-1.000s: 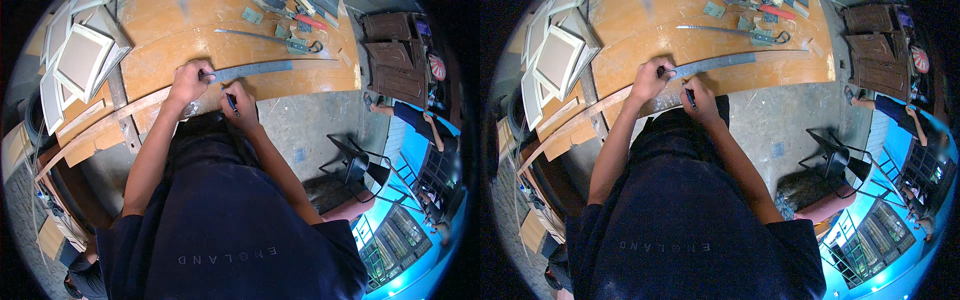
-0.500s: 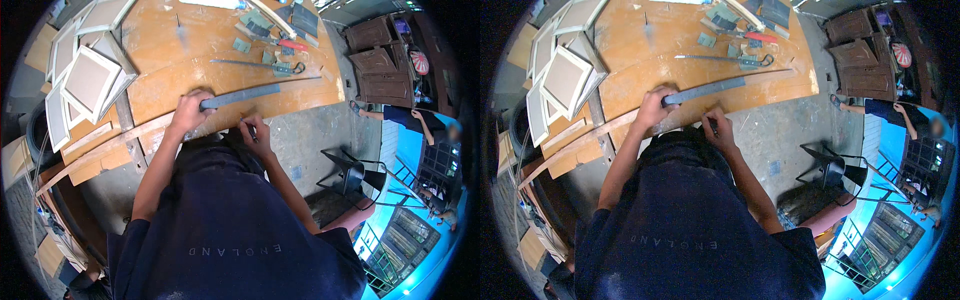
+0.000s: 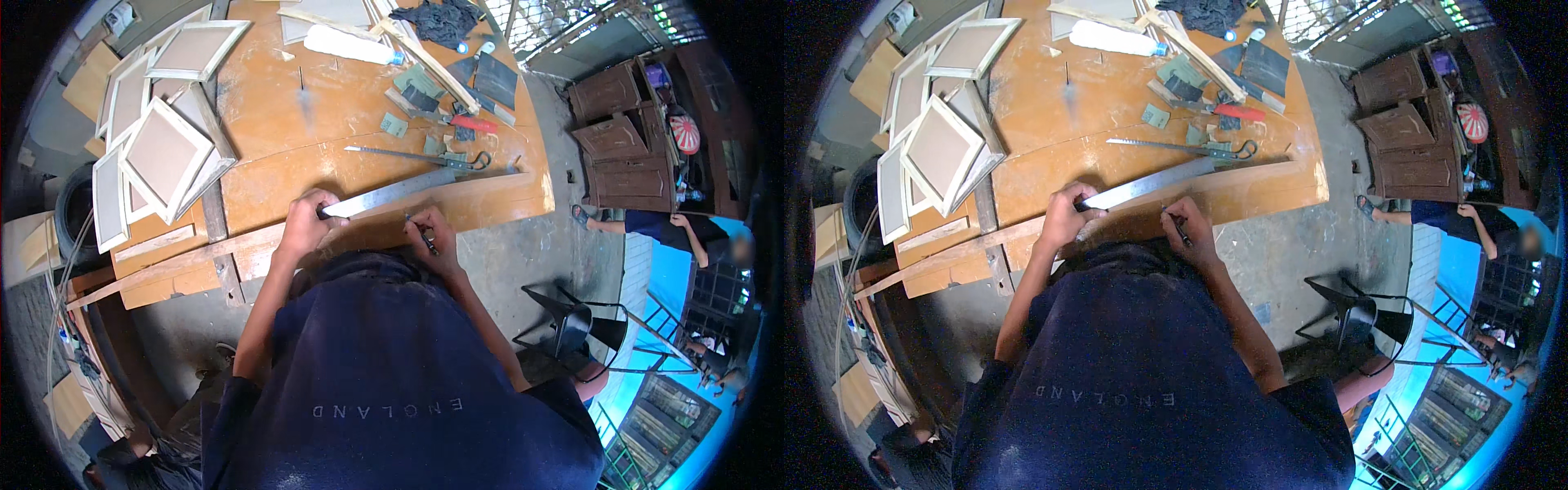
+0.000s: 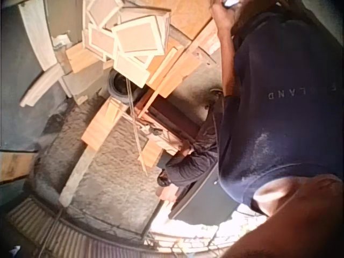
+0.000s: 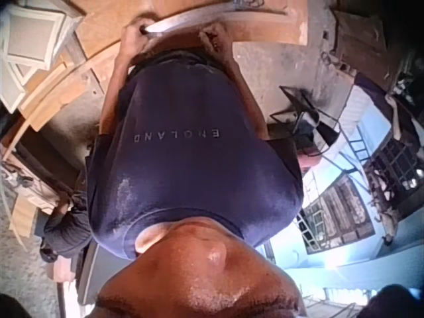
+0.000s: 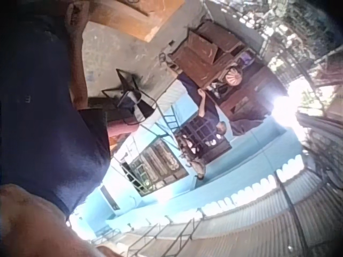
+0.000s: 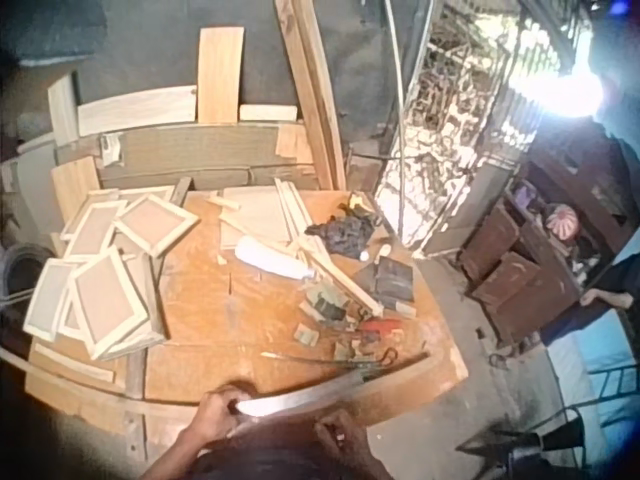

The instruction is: Measure and cut a piece of wood using a ruler, pencil, and hand saw.

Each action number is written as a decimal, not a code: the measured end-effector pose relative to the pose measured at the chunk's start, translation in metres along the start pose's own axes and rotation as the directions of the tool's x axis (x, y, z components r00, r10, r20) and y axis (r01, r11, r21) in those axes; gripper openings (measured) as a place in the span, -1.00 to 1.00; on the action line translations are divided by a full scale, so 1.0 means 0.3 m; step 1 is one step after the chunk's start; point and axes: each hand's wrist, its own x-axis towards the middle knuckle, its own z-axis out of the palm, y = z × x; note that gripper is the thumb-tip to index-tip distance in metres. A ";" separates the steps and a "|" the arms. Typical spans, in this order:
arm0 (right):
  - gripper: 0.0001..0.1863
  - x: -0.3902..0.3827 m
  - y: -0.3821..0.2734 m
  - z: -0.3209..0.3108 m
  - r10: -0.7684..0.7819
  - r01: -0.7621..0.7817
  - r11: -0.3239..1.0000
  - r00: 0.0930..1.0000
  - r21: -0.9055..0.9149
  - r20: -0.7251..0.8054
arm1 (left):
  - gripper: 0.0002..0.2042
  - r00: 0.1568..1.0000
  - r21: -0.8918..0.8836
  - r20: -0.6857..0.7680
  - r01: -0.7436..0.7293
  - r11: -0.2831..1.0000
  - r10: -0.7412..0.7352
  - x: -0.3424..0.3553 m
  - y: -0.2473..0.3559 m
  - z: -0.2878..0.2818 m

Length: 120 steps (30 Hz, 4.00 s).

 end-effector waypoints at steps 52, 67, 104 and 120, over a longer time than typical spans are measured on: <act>-0.79 0.192 0.138 0.140 -0.378 0.377 0.913 0.925 -0.156 0.022 | -0.88 0.734 -0.479 -0.256 0.469 0.742 -0.629 -0.210 0.021 0.236; -0.76 0.194 0.142 0.138 -0.388 0.387 0.910 0.921 -0.149 0.026 | -0.90 0.742 -0.447 -0.254 0.479 0.756 -0.620 -0.201 0.023 0.241; -0.76 0.191 0.135 0.134 -0.354 0.359 0.922 0.933 -0.146 0.064 | -0.15 0.995 0.578 0.076 0.004 0.816 -0.059 -0.084 0.000 0.037; -0.89 0.187 0.086 0.202 -0.306 0.299 0.952 0.940 0.066 0.151 | -0.10 0.984 0.646 0.126 0.016 0.763 -0.126 -0.066 0.017 0.030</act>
